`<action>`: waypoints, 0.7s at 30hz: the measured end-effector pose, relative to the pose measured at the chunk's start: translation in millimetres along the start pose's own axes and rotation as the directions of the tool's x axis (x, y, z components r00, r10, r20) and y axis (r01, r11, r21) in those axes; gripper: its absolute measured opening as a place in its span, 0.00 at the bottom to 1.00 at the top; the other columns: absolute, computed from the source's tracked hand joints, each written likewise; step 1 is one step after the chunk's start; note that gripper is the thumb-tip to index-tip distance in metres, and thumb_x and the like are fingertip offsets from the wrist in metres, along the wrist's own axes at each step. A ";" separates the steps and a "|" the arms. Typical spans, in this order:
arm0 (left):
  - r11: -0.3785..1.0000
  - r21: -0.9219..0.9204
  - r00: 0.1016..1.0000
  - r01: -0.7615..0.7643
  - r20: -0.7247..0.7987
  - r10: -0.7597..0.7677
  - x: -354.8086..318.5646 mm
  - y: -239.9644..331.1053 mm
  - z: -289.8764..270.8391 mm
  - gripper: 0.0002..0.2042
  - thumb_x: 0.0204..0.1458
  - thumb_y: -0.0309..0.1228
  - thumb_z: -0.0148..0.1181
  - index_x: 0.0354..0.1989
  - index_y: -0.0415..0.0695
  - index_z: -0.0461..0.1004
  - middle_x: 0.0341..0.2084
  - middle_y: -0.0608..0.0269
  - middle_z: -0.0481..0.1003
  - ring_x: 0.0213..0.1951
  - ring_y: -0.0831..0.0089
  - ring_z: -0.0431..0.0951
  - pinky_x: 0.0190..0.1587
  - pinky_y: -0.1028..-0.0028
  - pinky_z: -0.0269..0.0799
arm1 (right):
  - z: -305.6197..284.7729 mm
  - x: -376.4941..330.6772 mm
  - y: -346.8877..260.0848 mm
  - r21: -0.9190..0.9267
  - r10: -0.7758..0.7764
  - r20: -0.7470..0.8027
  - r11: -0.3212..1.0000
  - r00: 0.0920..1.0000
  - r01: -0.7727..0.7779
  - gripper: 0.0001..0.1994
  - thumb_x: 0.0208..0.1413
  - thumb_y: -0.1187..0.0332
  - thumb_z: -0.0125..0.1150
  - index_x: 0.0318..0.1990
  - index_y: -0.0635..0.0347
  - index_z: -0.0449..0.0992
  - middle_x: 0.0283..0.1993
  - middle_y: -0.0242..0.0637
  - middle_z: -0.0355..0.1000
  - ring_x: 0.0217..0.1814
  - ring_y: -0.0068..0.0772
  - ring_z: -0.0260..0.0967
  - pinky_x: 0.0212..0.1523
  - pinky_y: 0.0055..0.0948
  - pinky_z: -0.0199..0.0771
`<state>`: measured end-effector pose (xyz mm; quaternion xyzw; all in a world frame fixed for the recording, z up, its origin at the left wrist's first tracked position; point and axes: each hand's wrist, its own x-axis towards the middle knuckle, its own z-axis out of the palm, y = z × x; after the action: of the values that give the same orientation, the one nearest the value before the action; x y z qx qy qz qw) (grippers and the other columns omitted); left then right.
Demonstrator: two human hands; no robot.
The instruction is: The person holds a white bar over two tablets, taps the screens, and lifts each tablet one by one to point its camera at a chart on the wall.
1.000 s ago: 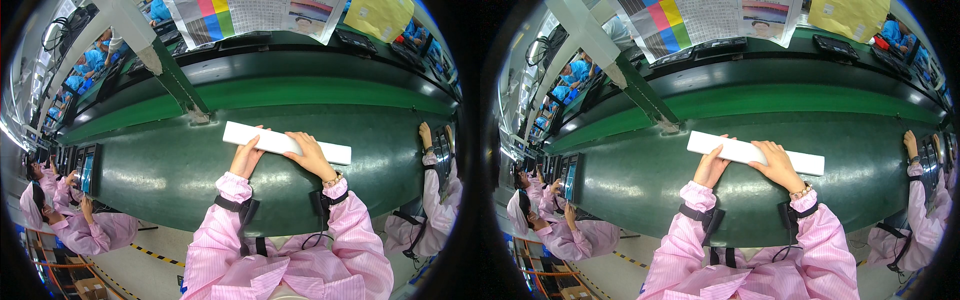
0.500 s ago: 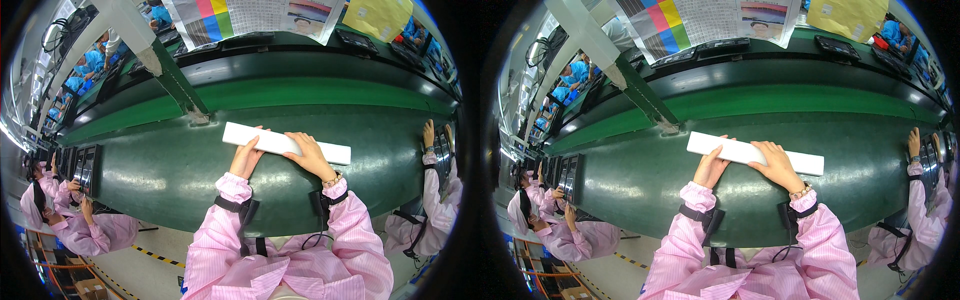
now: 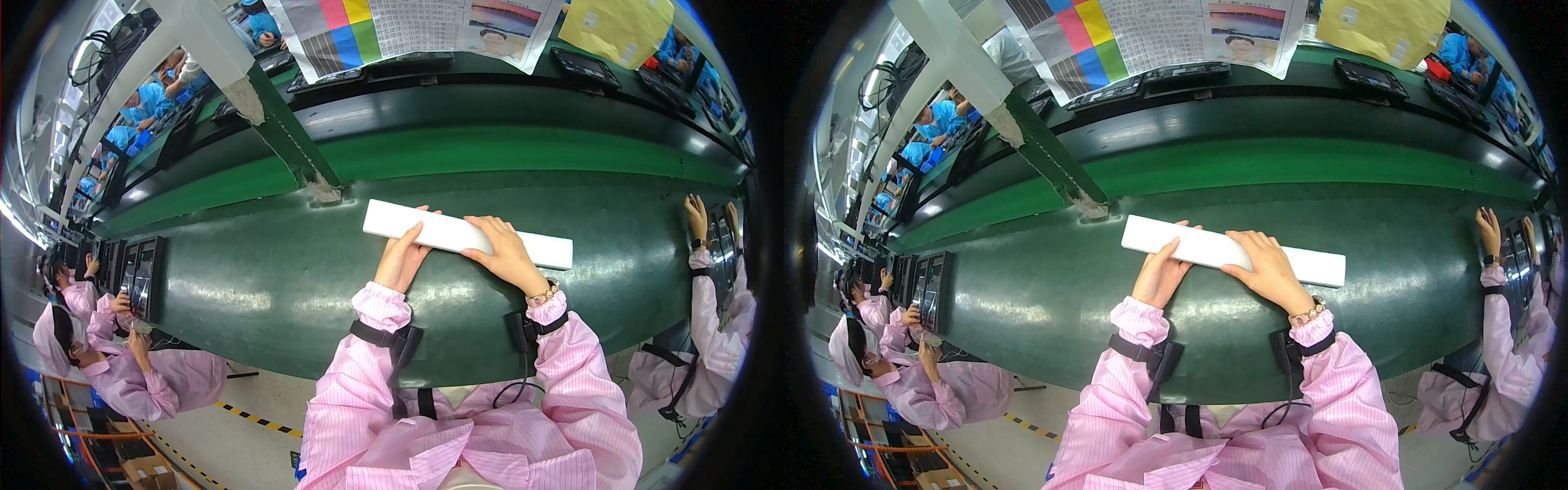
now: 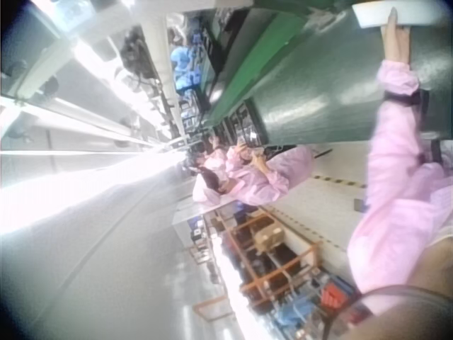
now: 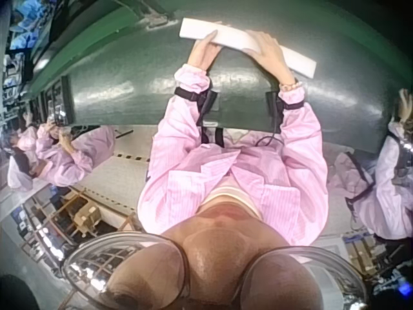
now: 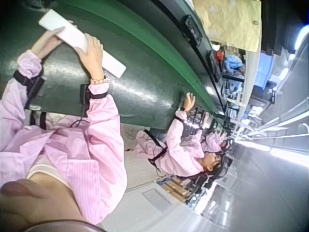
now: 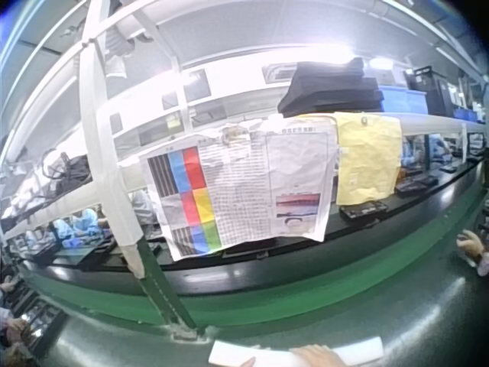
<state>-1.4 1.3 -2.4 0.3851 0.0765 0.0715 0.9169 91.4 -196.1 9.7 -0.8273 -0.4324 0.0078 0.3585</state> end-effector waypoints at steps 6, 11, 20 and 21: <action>1.000 0.006 1.000 0.000 -0.001 0.000 0.0 0.0 0.1 0.25 0.60 0.32 0.52 0.63 0.36 0.55 0.61 0.43 0.61 0.63 0.61 0.62 0.65 0.62 0.59 | -0.1 0.2 -0.3 -0.001 -0.008 -0.006 1.000 1.000 0.008 0.26 0.50 0.57 0.65 0.55 0.58 0.69 0.51 0.39 0.70 0.53 0.42 0.65 0.54 0.37 0.62; 1.000 0.007 1.000 0.001 0.002 -0.001 0.4 -0.8 0.0 0.25 0.60 0.33 0.52 0.63 0.36 0.55 0.61 0.43 0.61 0.63 0.61 0.61 0.65 0.62 0.59 | 1.0 -0.3 1.3 -0.004 -0.019 -0.016 1.000 1.000 0.019 0.26 0.50 0.57 0.65 0.55 0.58 0.69 0.51 0.39 0.70 0.53 0.42 0.66 0.53 0.37 0.62; 1.000 0.005 1.000 -0.001 0.006 0.001 -0.4 -0.2 0.3 0.25 0.60 0.33 0.52 0.63 0.36 0.56 0.61 0.44 0.61 0.63 0.61 0.61 0.65 0.61 0.59 | -0.9 0.2 -1.0 -0.005 -0.021 -0.012 1.000 1.000 0.021 0.26 0.50 0.57 0.65 0.55 0.58 0.69 0.51 0.39 0.70 0.53 0.42 0.66 0.53 0.37 0.63; 1.000 0.006 1.000 -0.002 0.007 0.001 -0.1 -0.2 0.2 0.25 0.60 0.33 0.52 0.63 0.36 0.56 0.61 0.44 0.61 0.63 0.61 0.61 0.65 0.61 0.59 | -1.0 0.4 -1.1 -0.005 -0.013 -0.006 1.000 1.000 0.013 0.26 0.50 0.57 0.65 0.55 0.58 0.69 0.51 0.39 0.70 0.53 0.42 0.66 0.53 0.37 0.63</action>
<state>-1.5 1.0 -2.4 0.3883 0.0733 0.0706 0.9159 91.3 -196.0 11.2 -0.8254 -0.4369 0.0018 0.3576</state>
